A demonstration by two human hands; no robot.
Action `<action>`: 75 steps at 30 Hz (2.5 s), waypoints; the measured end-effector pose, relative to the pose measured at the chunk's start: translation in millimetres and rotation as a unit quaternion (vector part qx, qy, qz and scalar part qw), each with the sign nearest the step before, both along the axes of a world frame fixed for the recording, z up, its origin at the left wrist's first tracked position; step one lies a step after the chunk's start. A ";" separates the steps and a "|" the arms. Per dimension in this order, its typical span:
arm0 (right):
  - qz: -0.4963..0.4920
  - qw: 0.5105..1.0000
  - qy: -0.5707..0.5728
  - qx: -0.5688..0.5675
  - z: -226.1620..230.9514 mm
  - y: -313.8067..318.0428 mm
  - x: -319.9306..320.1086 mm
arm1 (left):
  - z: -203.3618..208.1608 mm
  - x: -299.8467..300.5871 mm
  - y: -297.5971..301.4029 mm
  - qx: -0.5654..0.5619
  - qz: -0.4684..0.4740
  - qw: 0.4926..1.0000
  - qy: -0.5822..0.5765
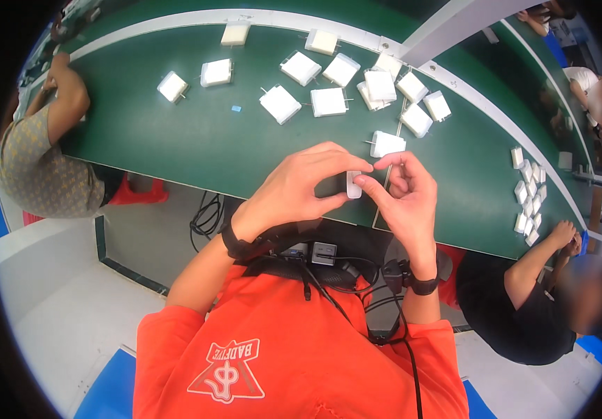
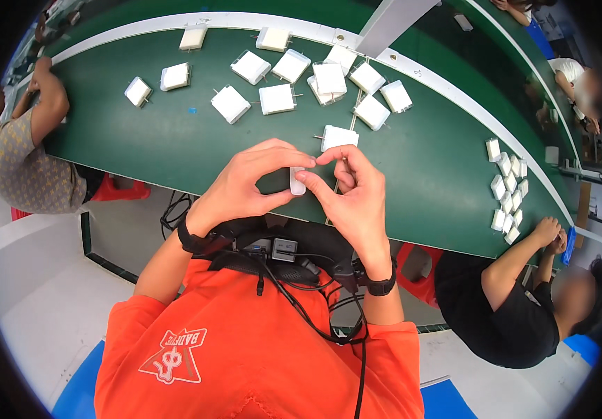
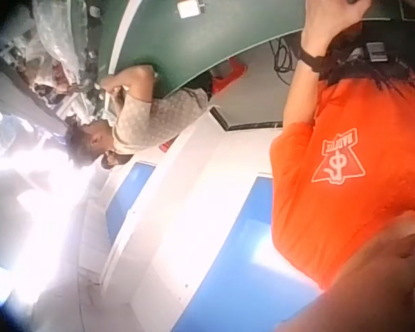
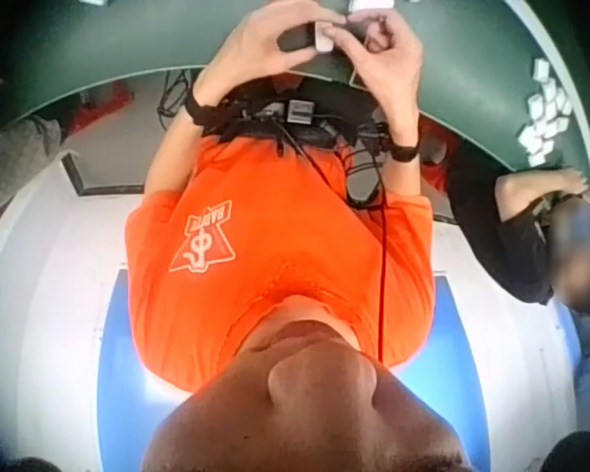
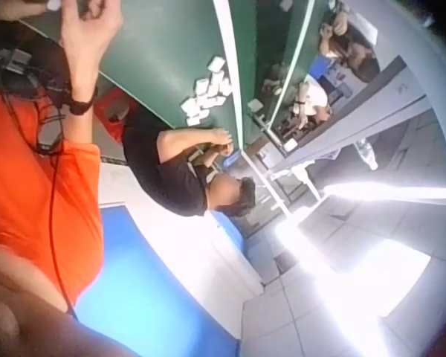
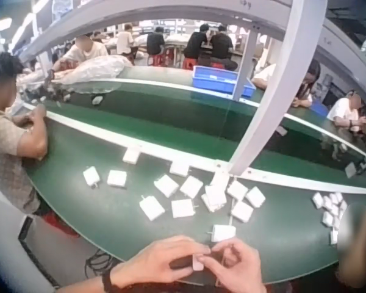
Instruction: Assembling small white electronic power adapters or chargers on a production line table.
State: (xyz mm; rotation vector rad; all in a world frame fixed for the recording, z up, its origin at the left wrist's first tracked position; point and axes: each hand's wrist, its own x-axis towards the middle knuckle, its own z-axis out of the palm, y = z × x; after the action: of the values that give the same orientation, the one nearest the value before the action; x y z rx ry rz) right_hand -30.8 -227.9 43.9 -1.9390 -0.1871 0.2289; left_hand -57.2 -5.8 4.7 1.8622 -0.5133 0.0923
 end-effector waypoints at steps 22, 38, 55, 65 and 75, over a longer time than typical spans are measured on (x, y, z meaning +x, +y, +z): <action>0.019 0.984 -0.176 0.007 2.1 -12.4 2.9 | -0.1 -3.9 -2.4 0.006 0.026 1.000 0.010; 0.036 0.982 -0.138 0.125 -1.4 -11.8 -0.5 | -2.2 -1.9 -2.6 0.022 0.023 0.999 -0.005; 0.054 0.969 -0.240 -0.011 -3.6 -11.2 4.6 | -0.7 -2.4 -2.2 0.029 0.023 0.999 -0.003; 0.047 0.971 -0.236 -0.002 -6.0 -11.6 3.7 | -0.3 -2.8 -2.2 0.035 0.020 0.999 0.000; 0.059 0.973 -0.223 0.003 -3.8 -12.0 3.4 | -2.0 -2.7 -2.1 0.032 0.019 0.999 0.002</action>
State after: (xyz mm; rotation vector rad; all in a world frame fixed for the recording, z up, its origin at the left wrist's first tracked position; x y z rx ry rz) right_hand -27.4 -239.9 40.0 -1.9527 -0.5993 -0.1338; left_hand -59.9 -7.9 2.7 1.9349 -0.4843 0.0989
